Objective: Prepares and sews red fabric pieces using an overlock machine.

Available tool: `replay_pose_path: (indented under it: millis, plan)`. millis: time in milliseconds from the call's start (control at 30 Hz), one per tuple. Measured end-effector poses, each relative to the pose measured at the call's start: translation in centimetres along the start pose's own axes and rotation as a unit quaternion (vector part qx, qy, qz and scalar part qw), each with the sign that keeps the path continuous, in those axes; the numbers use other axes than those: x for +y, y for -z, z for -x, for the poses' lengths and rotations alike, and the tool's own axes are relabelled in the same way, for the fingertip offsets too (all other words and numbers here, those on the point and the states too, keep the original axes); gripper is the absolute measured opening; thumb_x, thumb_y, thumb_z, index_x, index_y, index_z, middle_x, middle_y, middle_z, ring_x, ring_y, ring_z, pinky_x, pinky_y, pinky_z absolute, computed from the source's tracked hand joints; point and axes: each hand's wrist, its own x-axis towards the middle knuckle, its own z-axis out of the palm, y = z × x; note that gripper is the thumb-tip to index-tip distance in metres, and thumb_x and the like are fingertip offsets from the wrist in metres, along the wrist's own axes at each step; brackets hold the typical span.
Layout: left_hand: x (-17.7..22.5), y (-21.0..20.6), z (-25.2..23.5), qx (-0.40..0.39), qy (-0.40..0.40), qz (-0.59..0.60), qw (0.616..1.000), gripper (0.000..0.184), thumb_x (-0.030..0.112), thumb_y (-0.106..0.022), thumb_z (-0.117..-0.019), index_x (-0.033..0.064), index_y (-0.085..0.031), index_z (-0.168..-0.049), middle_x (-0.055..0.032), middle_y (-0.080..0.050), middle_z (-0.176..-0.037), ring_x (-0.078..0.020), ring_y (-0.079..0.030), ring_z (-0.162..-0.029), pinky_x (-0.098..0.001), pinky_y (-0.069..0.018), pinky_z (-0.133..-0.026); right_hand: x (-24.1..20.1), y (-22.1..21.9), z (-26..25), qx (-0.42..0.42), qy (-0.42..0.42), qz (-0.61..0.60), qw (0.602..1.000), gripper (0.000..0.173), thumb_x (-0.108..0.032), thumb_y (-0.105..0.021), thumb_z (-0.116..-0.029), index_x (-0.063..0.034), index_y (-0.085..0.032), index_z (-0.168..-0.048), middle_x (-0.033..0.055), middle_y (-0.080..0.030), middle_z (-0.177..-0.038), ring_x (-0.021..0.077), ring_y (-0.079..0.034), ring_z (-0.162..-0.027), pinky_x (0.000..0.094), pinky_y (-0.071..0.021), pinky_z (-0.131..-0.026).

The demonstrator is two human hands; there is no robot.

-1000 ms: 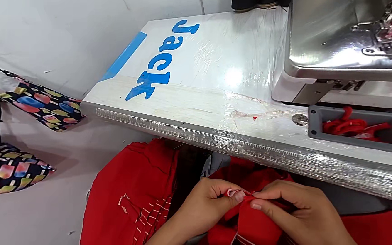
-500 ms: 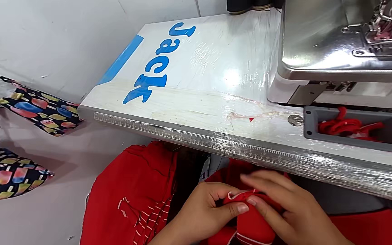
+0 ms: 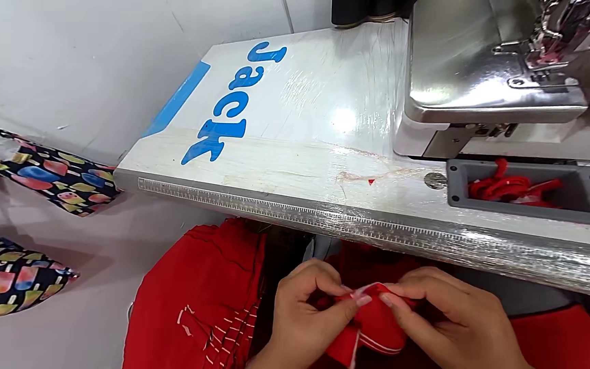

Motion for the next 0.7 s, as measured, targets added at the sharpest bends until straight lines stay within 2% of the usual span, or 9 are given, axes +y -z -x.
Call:
replay_pose_path:
  millis: [67,167,300,433,567,700]
  plan:
    - [0.1,-0.8,0.1,0.035,-0.086,-0.101,0.99,0.015,0.008,-0.081,-0.0827,0.012,-0.066,-0.085,0.0036,-0.063,-0.082,-0.0012,-0.064,-0.082,-0.0136,-0.0547,-0.073,-0.3,-0.2,0.0,0.015,-0.012,-0.018,1.0,0.011,-0.021,-0.071,-0.0934,-0.0109,-0.071,-0.089,-0.0023,-0.073,-0.083,-0.0035,-0.067,-0.082,0.0093,-0.0537,-0.072]
    - [-0.1,-1.7,0.1,0.054,-0.156,-0.162,0.973,0.013,0.006,-0.078,-0.0829,0.0098,-0.065,-0.082,0.0015,-0.061,-0.081,-0.0027,-0.063,-0.081,-0.0138,-0.0556,-0.074,-0.7,-0.3,-0.2,0.028,-0.029,-0.059,0.997,0.009,-0.018,-0.073,-0.093,-0.0101,-0.072,-0.09,-0.0025,-0.074,-0.086,-0.0033,-0.068,-0.084,0.0098,-0.0555,-0.073]
    - [-0.1,-2.0,0.1,0.039,-0.192,-0.17,0.966,0.01,0.006,-0.075,-0.0898,0.0078,-0.067,-0.084,-0.0004,-0.061,-0.087,-0.0045,-0.066,-0.085,-0.0172,-0.0593,-0.078,-0.9,0.0,-0.1,0.024,-0.072,-0.141,0.987,0.009,-0.02,-0.073,-0.0965,-0.0113,-0.075,-0.097,-0.0034,-0.076,-0.094,0.0001,-0.071,-0.089,0.0143,-0.0591,-0.078]
    - [0.2,-2.0,0.1,0.033,-0.228,-0.199,0.953,0.004,0.006,-0.074,-0.092,0.0073,-0.07,-0.091,-0.0012,-0.061,-0.09,-0.007,-0.067,-0.089,-0.022,-0.0608,-0.084,-1.1,0.2,0.0,0.014,-0.104,-0.201,0.974,0.011,-0.022,-0.072,-0.0972,-0.012,-0.076,-0.098,-0.0048,-0.076,-0.095,-0.0003,-0.071,-0.089,0.0148,-0.0591,-0.079]
    - [0.8,-2.3,0.0,0.018,-0.271,-0.245,0.931,0.004,0.005,-0.069,-0.0943,0.005,-0.07,-0.099,-0.003,-0.061,-0.092,-0.0094,-0.066,-0.093,-0.0238,-0.0585,-0.09,-1.4,0.5,-0.1,0.015,-0.11,-0.236,0.965,0.012,-0.022,-0.074,-0.0949,-0.013,-0.079,-0.102,-0.004,-0.077,-0.098,0.0019,-0.071,-0.093,0.0167,-0.0595,-0.082]
    - [0.5,-2.4,0.1,0.012,-0.301,-0.289,0.909,0.009,0.004,-0.067,-0.0946,0.0047,-0.07,-0.103,-0.0039,-0.06,-0.096,-0.0121,-0.065,-0.095,-0.026,-0.0571,-0.094,-1.4,0.5,0.1,0.008,-0.12,-0.253,0.96,0.022,-0.026,-0.08,-0.0899,-0.0133,-0.079,-0.108,-0.0035,-0.077,-0.103,0.004,-0.071,-0.098,0.0197,-0.0605,-0.085]
